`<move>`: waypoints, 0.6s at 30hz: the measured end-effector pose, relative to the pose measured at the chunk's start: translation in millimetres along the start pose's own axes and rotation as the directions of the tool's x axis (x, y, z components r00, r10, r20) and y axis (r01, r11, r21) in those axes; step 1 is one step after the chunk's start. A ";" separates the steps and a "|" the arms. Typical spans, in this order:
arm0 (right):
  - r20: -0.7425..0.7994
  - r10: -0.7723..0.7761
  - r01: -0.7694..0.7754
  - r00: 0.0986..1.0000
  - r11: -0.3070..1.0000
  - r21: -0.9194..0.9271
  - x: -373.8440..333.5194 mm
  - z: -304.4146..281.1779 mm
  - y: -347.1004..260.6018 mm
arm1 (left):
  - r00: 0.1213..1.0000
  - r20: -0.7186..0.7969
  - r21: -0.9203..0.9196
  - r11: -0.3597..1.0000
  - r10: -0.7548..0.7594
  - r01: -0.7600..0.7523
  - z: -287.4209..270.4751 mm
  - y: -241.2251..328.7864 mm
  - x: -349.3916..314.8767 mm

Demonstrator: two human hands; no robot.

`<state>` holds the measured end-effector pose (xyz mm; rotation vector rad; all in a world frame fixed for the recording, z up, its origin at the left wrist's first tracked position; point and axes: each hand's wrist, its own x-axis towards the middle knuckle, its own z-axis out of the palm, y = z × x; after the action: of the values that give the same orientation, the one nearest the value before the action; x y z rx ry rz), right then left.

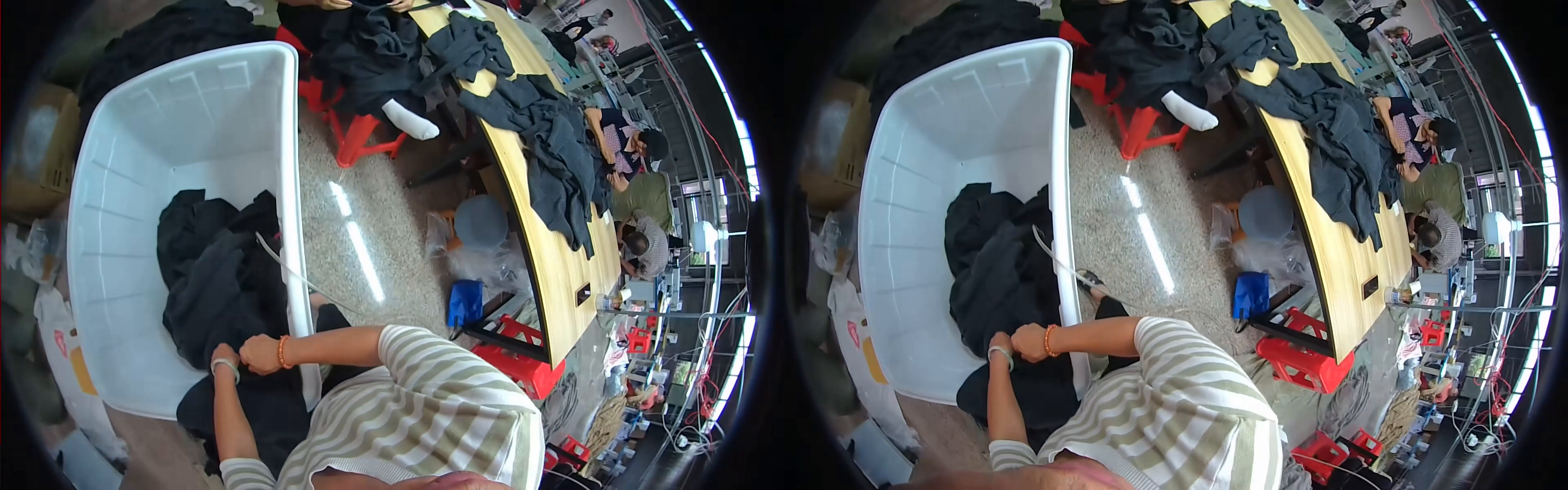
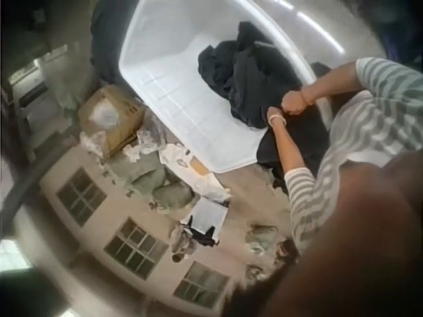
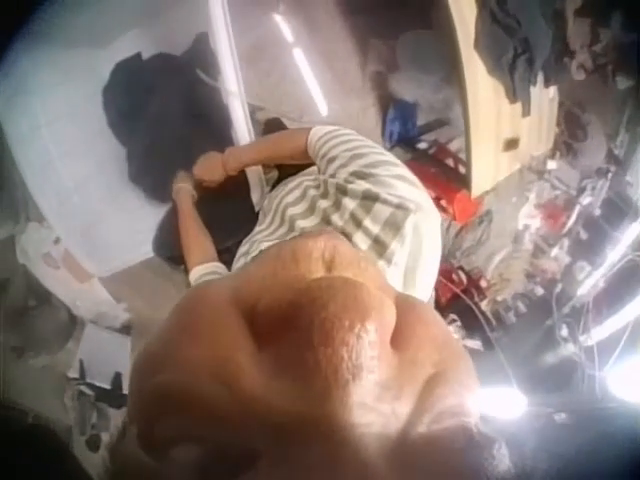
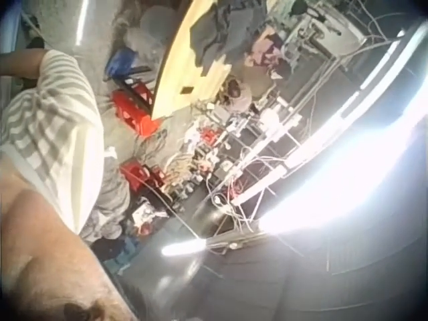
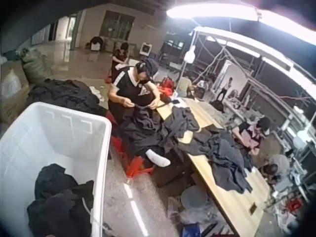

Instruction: Picking up black garments from a bin, trimming loose threads with scissors, and inspecting them.

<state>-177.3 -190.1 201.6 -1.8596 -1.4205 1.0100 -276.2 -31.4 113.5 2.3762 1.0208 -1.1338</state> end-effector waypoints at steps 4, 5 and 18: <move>-0.066 -0.029 0.026 0.997 0.998 -0.054 7.8 8.9 2.2 | 1.000 0.010 0.004 1.000 -0.019 0.018 6.5 -10.0 16.2; -0.076 -0.002 -0.001 0.997 0.999 -0.039 7.7 9.0 2.9 | 1.000 0.020 0.008 1.000 0.017 -0.017 4.3 -8.1 16.5; -0.317 -0.136 0.143 0.938 0.990 -0.002 -16.5 -17.6 -19.2 | 0.971 -0.066 -0.998 -0.004 0.231 -0.067 -25.4 -14.7 -76.4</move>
<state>-174.9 -201.1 230.3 -1.7819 -1.3193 0.6205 -305.8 -43.0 188.9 1.0638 0.9407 -0.1321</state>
